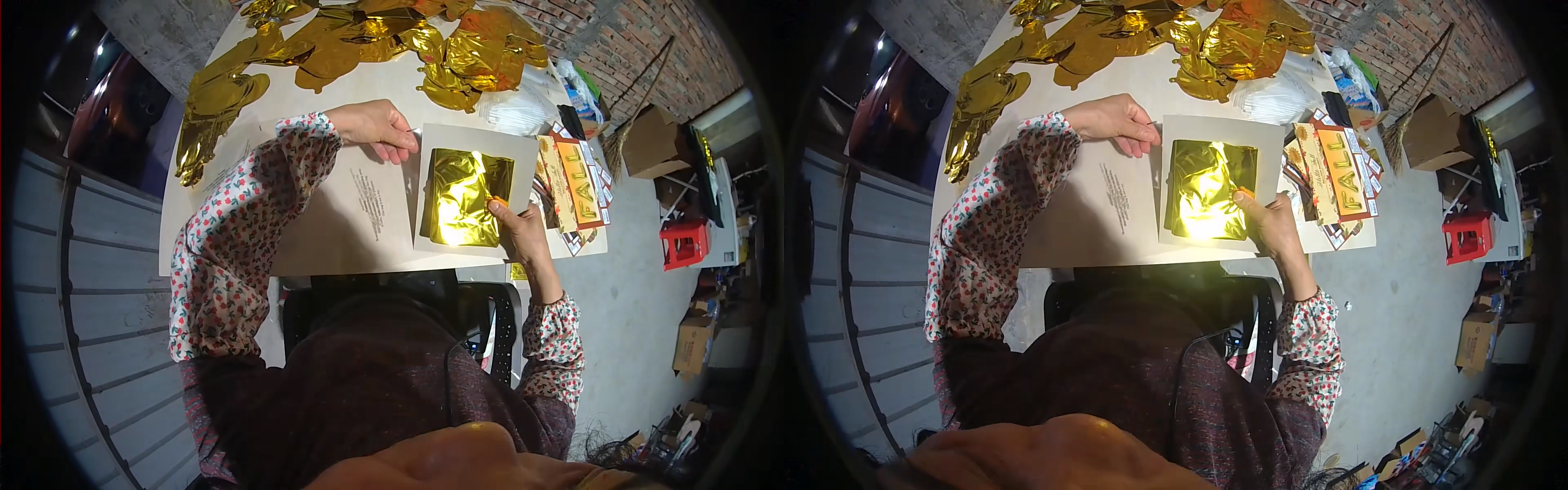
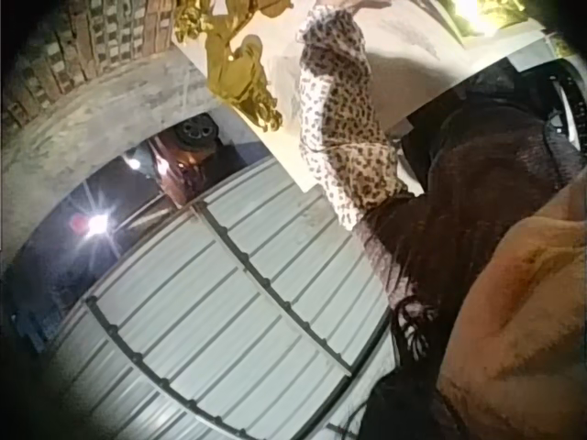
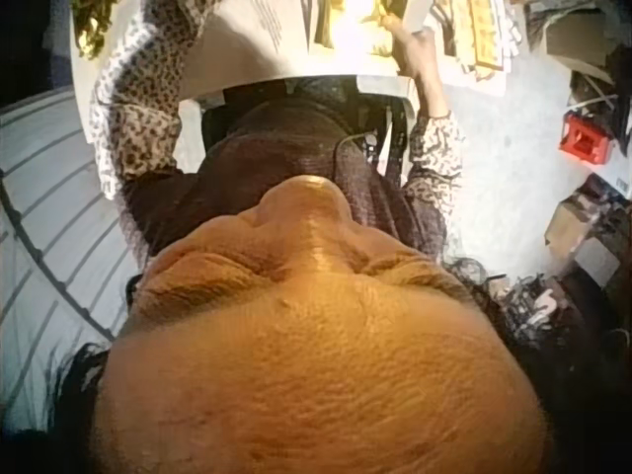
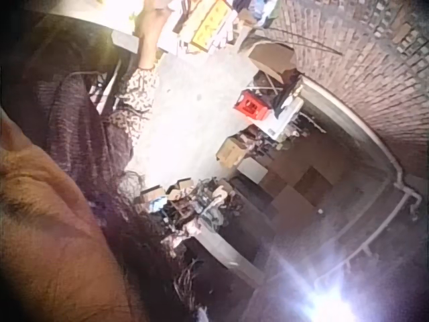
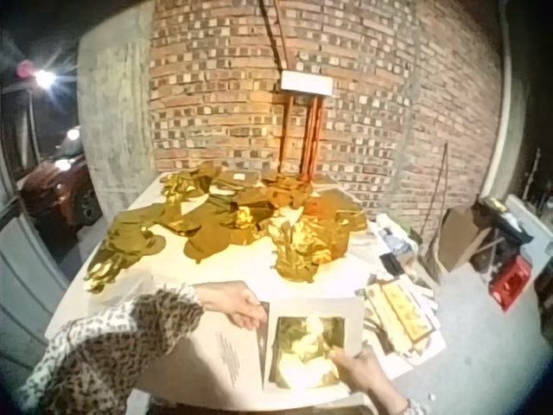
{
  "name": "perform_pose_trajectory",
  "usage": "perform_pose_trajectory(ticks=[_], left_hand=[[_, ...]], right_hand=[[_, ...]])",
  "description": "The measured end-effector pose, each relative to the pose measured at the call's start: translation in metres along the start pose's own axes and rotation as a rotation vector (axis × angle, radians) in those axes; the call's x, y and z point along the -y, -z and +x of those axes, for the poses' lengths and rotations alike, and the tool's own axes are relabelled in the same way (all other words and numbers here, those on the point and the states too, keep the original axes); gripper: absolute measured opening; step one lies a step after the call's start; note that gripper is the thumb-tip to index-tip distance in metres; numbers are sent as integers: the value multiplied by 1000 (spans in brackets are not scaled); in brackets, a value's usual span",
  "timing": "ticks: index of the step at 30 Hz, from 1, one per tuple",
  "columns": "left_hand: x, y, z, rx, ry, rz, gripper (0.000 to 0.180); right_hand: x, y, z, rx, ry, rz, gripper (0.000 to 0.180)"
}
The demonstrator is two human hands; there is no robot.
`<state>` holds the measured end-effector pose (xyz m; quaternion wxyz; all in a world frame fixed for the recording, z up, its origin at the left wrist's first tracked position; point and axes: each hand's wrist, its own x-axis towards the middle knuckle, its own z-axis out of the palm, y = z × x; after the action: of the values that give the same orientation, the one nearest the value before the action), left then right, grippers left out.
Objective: Folding gold-colored foil sheets and attaching them to cardboard paper backings.
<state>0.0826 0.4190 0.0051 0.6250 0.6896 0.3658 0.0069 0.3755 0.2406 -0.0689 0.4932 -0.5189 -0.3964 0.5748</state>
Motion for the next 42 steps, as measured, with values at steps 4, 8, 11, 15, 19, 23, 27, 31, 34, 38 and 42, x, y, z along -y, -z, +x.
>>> perform_pose_trajectory(ticks=[4,8,11,15,19,23,27,31,34,38,42], left_hand=[[-7,1,-7,-43,-22,64,24],[-7,-2,-6,-68,-66,26,25],[-5,-6,-7,-143,-83,45,25],[-1,-3,-8,-200,-81,88,26],[7,1,-11,-201,-120,98,26],[12,1,-10,-227,-120,78,25],[14,3,-10,-253,-91,30,25],[14,0,-11,-241,-92,5,25],[15,-1,-13,-268,-94,9,25],[17,4,-18,-284,-84,-15,25],[16,-2,-18,-264,-115,5,25]], right_hand=[[19,-5,-10,-32,-80,-66,26],[11,7,-4,14,-75,-54,27],[12,3,-1,14,-76,-47,28],[21,-3,0,35,-72,-14,29],[27,-5,4,62,-127,9,35],[21,-4,11,35,-79,-26,28],[24,-5,13,26,-165,-84,37],[20,-5,14,35,-189,-50,35],[26,-6,14,17,-209,-102,34],[26,-13,11,3,-84,39,31],[25,-8,13,32,-140,-73,32]])
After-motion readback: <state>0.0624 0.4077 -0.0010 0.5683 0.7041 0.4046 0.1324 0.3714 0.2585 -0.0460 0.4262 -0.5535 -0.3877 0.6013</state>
